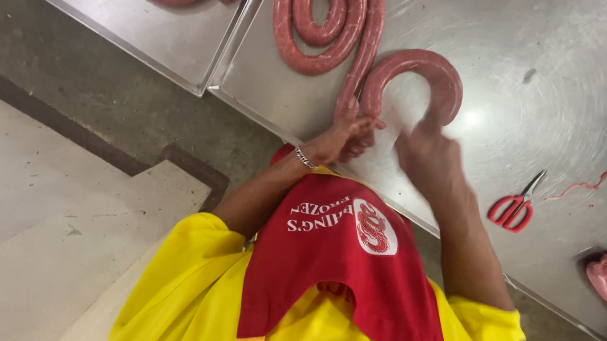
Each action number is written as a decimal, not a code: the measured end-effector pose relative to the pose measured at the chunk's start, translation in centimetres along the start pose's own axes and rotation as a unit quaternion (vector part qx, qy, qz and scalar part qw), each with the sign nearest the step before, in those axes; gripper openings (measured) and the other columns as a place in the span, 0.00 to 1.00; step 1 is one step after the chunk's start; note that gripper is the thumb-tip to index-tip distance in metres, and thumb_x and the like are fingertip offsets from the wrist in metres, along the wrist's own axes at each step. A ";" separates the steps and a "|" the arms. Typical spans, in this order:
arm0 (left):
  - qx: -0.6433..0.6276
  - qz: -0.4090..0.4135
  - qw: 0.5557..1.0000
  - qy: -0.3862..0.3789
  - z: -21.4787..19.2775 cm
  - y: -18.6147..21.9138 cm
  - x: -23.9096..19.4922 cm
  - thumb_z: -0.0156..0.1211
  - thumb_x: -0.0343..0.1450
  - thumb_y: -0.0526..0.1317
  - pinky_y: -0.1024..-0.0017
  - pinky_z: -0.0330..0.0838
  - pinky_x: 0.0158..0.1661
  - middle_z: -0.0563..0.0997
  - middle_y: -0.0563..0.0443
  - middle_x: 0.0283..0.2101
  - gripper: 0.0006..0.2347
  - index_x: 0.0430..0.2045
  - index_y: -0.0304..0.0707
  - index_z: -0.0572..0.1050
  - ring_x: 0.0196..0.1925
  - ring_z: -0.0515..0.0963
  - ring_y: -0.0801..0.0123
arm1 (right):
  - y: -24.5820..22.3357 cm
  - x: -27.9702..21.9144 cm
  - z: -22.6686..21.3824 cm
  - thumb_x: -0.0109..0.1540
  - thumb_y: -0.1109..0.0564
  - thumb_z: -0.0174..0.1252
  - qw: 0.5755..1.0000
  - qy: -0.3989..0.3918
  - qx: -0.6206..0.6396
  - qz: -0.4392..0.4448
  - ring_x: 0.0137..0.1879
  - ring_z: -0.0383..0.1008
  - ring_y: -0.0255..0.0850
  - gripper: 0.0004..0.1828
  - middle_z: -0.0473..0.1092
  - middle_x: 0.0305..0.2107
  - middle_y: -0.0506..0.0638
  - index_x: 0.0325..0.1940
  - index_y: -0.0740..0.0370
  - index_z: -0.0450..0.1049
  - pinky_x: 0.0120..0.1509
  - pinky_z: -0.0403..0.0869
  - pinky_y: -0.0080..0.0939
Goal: The person ties long meat-filled casings into individual sausage links by hand and cuts the excess string using a pair of scissors.
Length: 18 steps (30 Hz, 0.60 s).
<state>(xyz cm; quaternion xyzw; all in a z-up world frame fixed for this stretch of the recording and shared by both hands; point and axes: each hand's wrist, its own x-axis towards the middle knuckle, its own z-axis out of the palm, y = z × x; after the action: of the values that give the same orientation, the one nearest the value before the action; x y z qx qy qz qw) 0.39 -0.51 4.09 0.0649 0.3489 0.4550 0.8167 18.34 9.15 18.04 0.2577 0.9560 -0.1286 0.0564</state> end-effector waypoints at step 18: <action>0.242 0.115 0.956 0.120 0.9 -0.2 -0.4 0.41 0.77 0.36 0.78 0.59 0.13 0.64 0.60 0.22 0.07 0.47 0.39 0.58 0.16 0.62 0.81 | 7.3 -41.7 16.3 0.63 0.54 0.66 0.704 0.007 0.337 0.625 0.41 0.70 0.45 0.13 0.63 0.44 0.61 0.45 0.67 0.77 0.41 0.70 0.44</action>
<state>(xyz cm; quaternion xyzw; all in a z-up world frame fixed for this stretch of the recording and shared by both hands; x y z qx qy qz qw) 0.95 -0.72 4.84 0.2450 0.5344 0.4526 0.6705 58.58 -9.22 8.07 0.7986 0.4694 -0.3757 0.0268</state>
